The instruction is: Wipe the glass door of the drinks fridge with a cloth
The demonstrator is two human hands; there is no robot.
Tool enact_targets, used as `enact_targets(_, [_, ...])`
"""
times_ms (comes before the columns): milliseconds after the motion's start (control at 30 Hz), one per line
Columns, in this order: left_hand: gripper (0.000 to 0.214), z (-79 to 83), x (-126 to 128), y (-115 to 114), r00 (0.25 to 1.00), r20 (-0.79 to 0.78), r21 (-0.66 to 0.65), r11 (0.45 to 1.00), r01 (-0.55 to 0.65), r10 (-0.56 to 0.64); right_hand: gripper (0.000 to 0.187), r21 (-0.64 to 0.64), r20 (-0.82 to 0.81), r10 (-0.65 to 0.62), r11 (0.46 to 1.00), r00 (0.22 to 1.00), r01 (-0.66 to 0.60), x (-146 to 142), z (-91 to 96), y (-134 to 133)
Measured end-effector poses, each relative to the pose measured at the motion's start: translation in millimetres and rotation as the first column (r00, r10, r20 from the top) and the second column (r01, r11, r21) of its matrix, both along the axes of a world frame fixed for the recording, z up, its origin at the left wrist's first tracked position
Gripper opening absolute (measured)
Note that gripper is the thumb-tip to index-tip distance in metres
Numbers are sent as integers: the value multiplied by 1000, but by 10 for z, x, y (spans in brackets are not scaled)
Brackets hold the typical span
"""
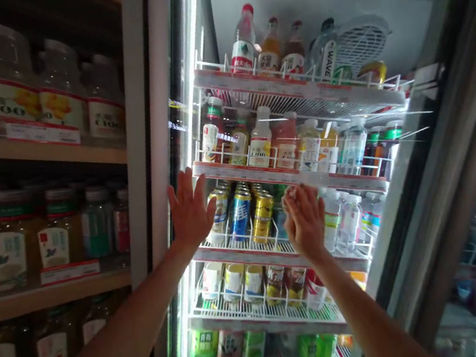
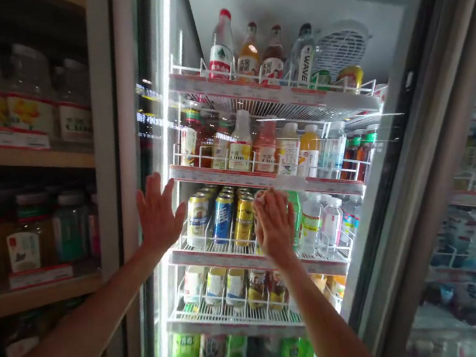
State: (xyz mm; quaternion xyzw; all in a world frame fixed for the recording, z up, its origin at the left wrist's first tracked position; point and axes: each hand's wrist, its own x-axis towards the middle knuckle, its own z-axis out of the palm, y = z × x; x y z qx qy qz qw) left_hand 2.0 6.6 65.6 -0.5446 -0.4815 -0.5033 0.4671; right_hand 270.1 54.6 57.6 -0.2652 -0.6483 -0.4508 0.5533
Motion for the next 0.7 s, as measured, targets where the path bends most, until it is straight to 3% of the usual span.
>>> enact_targets(100, [61, -6, -74, 30, 1000, -3, -36, 999, -9, 9, 49, 40, -271, -10, 999, 963, 22, -14, 106, 56])
enact_targets(167, [60, -26, -78, 38, 1000, -7, -31, 999, -17, 17, 49, 68, -318, 6, 998, 948, 16, -119, 136, 70])
enact_targets(333, [59, -42, -57, 34, 1000, -9, -23, 999, -24, 24, 45, 36, 35, 10, 999, 999, -11, -390, 69, -13])
enact_targets(533, [58, -42, -40, 32, 999, -1, -49, 998, -38, 38, 49, 57, -231, 25, 998, 973, -12, -453, 236, 10])
enact_targets(700, [58, -48, -38, 25, 998, 5, -41, 998, -57, 57, 45, 23, 144, 48, 998, 988, -52, -801, 137, -110])
